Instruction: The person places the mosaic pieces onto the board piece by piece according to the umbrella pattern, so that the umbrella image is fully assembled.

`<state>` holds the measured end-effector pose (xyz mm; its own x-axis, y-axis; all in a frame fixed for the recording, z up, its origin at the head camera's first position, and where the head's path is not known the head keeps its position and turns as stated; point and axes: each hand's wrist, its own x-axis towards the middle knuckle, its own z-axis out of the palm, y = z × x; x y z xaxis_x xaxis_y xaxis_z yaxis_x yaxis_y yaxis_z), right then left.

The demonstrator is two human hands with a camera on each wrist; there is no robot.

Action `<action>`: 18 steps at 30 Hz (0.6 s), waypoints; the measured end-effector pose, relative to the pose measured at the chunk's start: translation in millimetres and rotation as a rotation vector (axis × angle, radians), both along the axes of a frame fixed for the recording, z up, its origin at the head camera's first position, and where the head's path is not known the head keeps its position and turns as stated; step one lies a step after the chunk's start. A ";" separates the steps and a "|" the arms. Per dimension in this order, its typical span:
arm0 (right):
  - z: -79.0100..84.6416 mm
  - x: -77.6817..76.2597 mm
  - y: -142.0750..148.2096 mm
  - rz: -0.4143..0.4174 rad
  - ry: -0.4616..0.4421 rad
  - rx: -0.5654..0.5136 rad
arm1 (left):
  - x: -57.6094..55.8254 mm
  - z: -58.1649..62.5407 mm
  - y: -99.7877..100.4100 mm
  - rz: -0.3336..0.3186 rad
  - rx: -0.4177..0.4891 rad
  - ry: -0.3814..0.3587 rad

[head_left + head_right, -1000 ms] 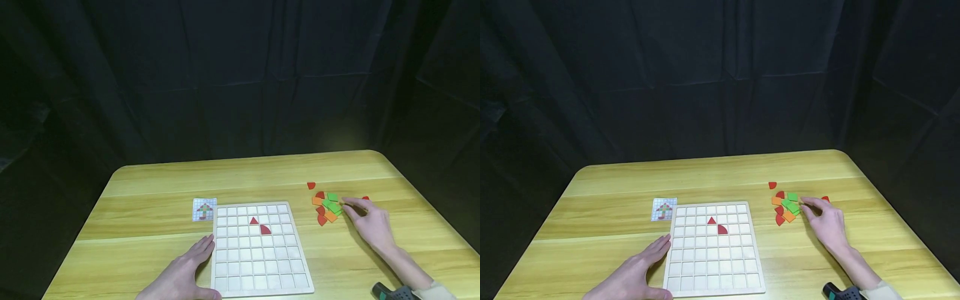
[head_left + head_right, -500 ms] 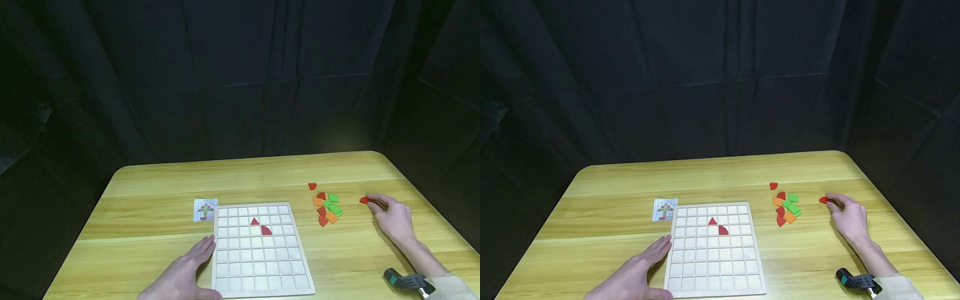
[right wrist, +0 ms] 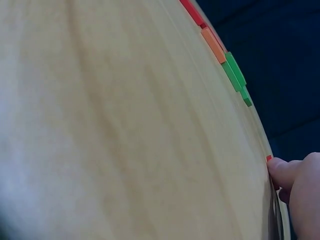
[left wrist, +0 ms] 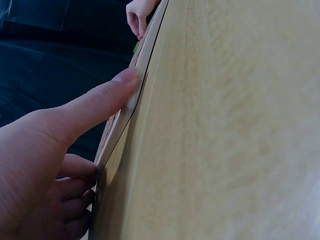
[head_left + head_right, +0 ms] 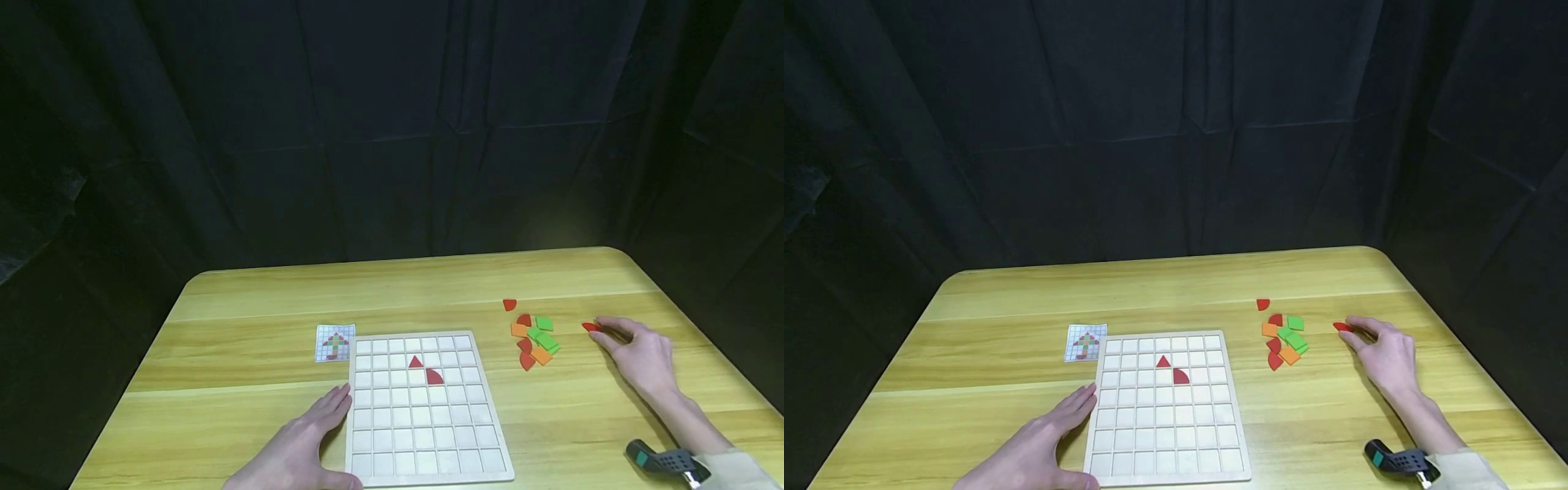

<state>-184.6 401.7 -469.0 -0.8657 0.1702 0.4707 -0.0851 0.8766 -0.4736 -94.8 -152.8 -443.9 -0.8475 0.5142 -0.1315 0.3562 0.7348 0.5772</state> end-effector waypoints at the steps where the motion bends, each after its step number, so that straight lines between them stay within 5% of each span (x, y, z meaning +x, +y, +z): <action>1: -0.5 -0.3 -0.3 0.004 -0.007 0.001 | -0.1 -0.1 0.1 0.000 -0.001 -0.002; 18: 0.0 -0.3 -5.1 0.015 0.011 -0.010 | 1.1 -0.3 0.1 -0.004 -0.003 0.012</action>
